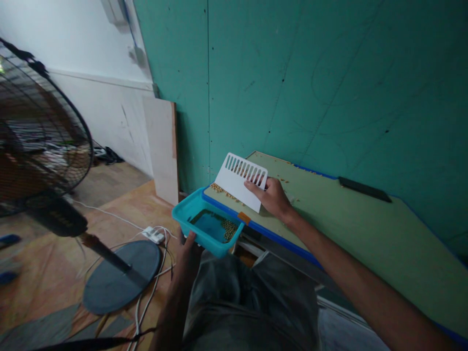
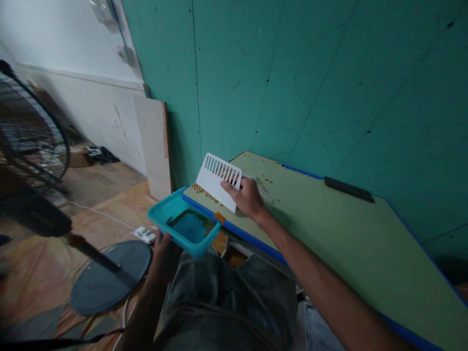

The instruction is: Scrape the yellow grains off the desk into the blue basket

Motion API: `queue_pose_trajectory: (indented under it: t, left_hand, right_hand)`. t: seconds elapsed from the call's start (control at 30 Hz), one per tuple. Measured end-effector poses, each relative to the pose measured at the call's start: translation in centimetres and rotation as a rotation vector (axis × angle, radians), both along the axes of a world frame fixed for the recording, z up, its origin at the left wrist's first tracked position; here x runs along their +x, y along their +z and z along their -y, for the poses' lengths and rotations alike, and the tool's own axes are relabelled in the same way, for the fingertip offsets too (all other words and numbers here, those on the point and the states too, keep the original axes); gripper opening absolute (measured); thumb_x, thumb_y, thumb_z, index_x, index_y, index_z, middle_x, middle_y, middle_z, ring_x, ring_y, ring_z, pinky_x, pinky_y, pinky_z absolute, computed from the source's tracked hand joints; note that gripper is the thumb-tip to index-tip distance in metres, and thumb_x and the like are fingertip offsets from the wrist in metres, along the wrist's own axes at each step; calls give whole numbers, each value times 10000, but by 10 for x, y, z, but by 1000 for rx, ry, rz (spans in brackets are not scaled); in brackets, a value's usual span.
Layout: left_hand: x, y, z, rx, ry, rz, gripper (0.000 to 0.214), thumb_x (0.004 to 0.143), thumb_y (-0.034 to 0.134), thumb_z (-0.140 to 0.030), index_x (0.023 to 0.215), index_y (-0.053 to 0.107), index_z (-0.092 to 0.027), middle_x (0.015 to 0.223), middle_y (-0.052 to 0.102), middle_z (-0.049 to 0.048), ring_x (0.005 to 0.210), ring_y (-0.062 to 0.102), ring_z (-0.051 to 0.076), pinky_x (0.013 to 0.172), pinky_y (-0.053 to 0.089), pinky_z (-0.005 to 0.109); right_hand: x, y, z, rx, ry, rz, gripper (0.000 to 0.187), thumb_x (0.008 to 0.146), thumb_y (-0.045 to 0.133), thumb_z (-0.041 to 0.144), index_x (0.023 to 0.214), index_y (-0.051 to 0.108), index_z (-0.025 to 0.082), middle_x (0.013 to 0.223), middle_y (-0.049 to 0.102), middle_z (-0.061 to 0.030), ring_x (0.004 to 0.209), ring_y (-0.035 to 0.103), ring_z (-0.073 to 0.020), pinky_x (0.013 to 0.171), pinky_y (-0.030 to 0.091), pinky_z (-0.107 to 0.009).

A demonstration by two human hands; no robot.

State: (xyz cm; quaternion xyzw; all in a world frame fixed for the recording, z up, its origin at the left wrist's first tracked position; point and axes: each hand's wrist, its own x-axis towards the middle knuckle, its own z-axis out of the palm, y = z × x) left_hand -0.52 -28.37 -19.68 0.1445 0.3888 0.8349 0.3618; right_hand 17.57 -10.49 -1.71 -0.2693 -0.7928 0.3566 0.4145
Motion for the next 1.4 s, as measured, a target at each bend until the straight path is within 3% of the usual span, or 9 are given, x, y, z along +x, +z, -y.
queue_pose_trajectory:
  t: [0.17, 0.57, 0.83, 1.0, 1.2, 1.4]
  left_hand:
    - [1, 1, -1, -1, 3, 16, 731, 806, 916, -474, 1463, 612, -365, 1303, 745, 76, 1044, 769, 268, 801, 674, 363]
    - [-2, -3, 1, 17, -19, 17, 562, 861, 878, -429, 1371, 656, -350, 1257, 764, 42, 1066, 775, 239, 879, 657, 366]
    - [-3, -1, -2, 33, -26, 10, 671, 821, 902, -489, 1419, 631, -352, 1381, 727, 76, 1201, 739, 306, 986, 635, 460]
    - [-2, 0, -1, 29, -19, 13, 587, 826, 902, -470, 1345, 658, -348, 1312, 759, 58, 1139, 765, 281, 961, 646, 444]
    - [-2, 0, -1, 21, 5, 14, 557, 821, 903, -457, 1311, 667, -335, 1197, 788, 38, 1108, 776, 279, 923, 659, 424]
    - [-2, 2, 1, 16, -25, 8, 567, 837, 889, -456, 1339, 653, -339, 1253, 775, 49, 1130, 766, 288, 955, 642, 440]
  right_hand:
    - [0, -1, 0, -3, 3, 8, 409, 882, 742, 523, 959, 833, 132, 888, 823, -116, 767, 731, -229, 630, 537, -312]
    - [0, 2, 0, -14, 29, -2, 404, 870, 748, 526, 941, 834, 138, 894, 823, -112, 785, 735, -228, 644, 532, -297]
    - [3, -1, -12, -4, -29, -8, 406, 872, 753, 523, 937, 830, 130, 885, 821, -110, 764, 728, -222, 649, 519, -293]
    - [1, -9, -15, -31, -38, 2, 439, 845, 770, 546, 936, 837, 122, 867, 821, -119, 743, 726, -222, 599, 509, -282]
    - [1, -5, -11, -33, -22, 7, 444, 852, 770, 538, 974, 843, 117, 881, 827, -124, 755, 739, -230, 620, 534, -290]
    - [1, -5, -11, -26, -19, 7, 425, 849, 771, 537, 942, 840, 128, 925, 834, -136, 802, 757, -244, 609, 535, -280]
